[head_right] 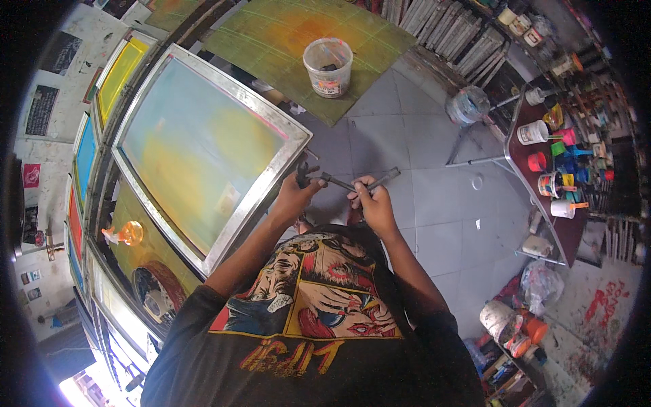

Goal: The person uses a wrench to tighten bolts on a screen frame, wipes the surface with a cloth, and then stacks the finished screen with others. The person also moves around the workshop to retrieve tools and materials.

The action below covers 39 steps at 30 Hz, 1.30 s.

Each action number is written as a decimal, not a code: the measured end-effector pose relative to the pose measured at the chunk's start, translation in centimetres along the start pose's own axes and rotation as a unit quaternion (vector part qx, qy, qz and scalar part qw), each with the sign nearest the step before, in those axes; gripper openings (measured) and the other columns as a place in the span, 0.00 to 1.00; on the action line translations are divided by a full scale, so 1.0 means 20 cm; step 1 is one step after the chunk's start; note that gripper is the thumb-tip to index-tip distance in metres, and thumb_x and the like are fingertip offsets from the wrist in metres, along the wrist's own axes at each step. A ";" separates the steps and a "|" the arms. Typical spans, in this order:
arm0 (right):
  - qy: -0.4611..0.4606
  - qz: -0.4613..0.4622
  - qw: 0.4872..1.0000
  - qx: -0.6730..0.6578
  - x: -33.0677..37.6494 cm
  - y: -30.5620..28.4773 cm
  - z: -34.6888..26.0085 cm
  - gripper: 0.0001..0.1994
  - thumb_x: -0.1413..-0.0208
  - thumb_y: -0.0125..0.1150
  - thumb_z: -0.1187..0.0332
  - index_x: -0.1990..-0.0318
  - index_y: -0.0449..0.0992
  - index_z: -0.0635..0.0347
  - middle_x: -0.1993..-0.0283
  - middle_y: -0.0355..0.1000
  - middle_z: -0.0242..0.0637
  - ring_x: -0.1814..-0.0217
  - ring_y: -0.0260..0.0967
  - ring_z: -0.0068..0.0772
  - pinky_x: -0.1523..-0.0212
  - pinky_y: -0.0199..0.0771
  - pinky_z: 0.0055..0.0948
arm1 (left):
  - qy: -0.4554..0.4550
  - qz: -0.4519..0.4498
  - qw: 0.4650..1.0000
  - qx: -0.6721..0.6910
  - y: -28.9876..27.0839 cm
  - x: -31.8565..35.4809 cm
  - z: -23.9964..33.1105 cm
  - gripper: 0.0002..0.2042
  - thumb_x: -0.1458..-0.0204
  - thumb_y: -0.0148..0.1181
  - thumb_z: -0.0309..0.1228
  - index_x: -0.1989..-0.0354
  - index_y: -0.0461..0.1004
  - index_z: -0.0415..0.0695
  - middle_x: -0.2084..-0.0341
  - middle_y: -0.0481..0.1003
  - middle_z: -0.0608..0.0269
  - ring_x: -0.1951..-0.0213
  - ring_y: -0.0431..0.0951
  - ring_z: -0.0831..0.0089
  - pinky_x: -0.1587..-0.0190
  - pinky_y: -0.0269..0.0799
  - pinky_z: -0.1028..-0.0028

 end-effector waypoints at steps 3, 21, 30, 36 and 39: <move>0.042 0.038 0.995 -0.076 -0.03 0.01 0.07 0.10 0.38 0.49 0.66 0.60 0.70 0.66 0.70 0.72 0.37 0.77 0.63 0.19 0.71 0.66 0.20 | -0.009 0.010 0.998 -0.056 -0.03 0.00 -0.05 0.22 0.50 0.62 0.35 0.49 0.69 0.36 0.69 0.76 0.63 0.63 0.72 0.78 0.59 0.66 0.77; 0.138 0.068 0.967 -0.201 -0.12 0.12 0.23 0.13 0.38 0.51 0.62 0.56 0.66 0.65 0.67 0.69 0.39 0.74 0.62 0.21 0.72 0.68 0.24 | -0.092 0.003 0.990 0.105 -0.02 -0.07 -0.16 0.20 0.46 0.57 0.30 0.44 0.65 0.42 0.78 0.72 0.73 0.86 0.57 0.88 0.85 0.50 0.84; 0.138 0.041 0.966 -0.214 -0.16 0.15 0.24 0.13 0.39 0.52 0.62 0.56 0.68 0.63 0.67 0.69 0.37 0.72 0.63 0.22 0.68 0.69 0.26 | -0.060 -0.002 0.995 0.083 -0.04 -0.08 -0.13 0.22 0.46 0.55 0.31 0.43 0.61 0.40 0.67 0.77 0.64 0.84 0.59 0.86 0.83 0.56 0.82; 0.202 0.041 0.923 -0.324 -0.07 0.13 0.28 0.13 0.39 0.52 0.61 0.53 0.69 0.60 0.67 0.69 0.34 0.72 0.64 0.22 0.65 0.71 0.28 | -0.039 0.002 0.999 -0.013 -0.03 -0.02 -0.09 0.16 0.49 0.60 0.33 0.54 0.69 0.40 0.70 0.75 0.66 0.76 0.69 0.80 0.76 0.64 0.80; 0.225 0.077 0.892 -0.383 -0.02 0.07 0.30 0.11 0.39 0.51 0.61 0.54 0.70 0.56 0.67 0.69 0.33 0.72 0.65 0.21 0.63 0.72 0.29 | -0.073 -0.099 0.991 -0.050 0.08 0.03 -0.10 0.13 0.51 0.62 0.33 0.61 0.71 0.39 0.72 0.73 0.66 0.70 0.71 0.78 0.70 0.66 0.80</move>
Point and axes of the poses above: each hand's wrist, its own x-axis away from the middle knuckle, its own y-axis out of the palm, z = x × y, the point moved 10 cm from there along -x, towards the middle knuckle
